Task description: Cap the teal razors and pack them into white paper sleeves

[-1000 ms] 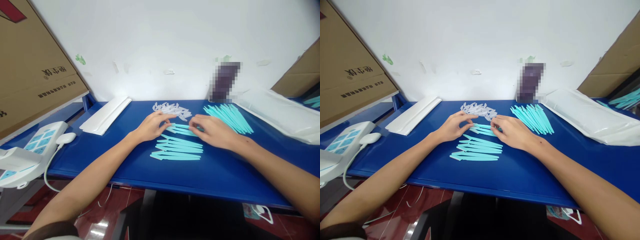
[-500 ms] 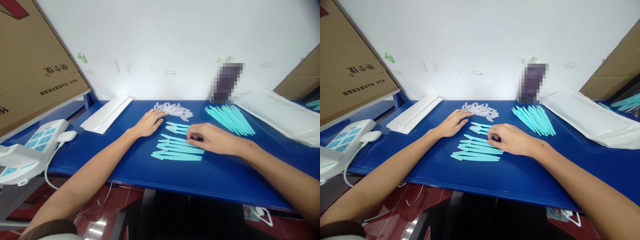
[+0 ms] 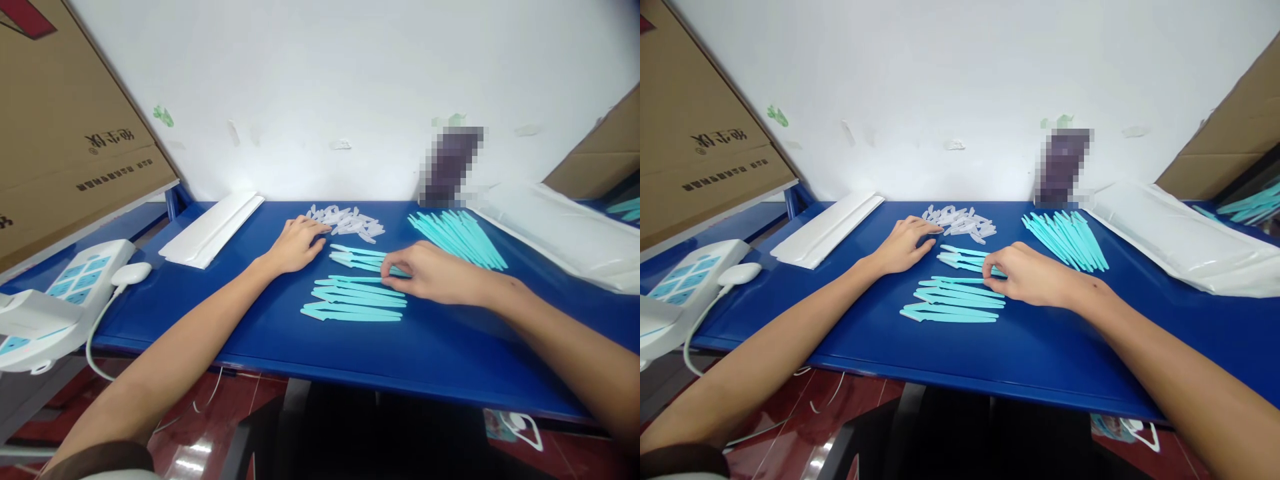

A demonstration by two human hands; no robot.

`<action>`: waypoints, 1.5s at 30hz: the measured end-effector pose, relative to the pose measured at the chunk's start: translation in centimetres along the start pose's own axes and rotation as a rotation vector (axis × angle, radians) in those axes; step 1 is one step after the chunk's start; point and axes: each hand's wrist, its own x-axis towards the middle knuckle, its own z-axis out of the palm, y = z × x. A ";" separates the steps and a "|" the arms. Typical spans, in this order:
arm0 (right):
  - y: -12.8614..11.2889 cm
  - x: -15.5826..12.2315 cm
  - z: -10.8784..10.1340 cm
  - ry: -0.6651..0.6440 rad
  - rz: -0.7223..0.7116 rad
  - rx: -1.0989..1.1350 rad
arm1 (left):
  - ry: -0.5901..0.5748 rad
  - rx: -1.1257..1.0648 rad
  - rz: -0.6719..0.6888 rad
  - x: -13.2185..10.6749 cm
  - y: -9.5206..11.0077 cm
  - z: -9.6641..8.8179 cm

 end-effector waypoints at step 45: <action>2.5 0.5 0.1 0.449 0.021 -0.282 | 0.218 -0.234 0.171 -0.5 0.7 -0.3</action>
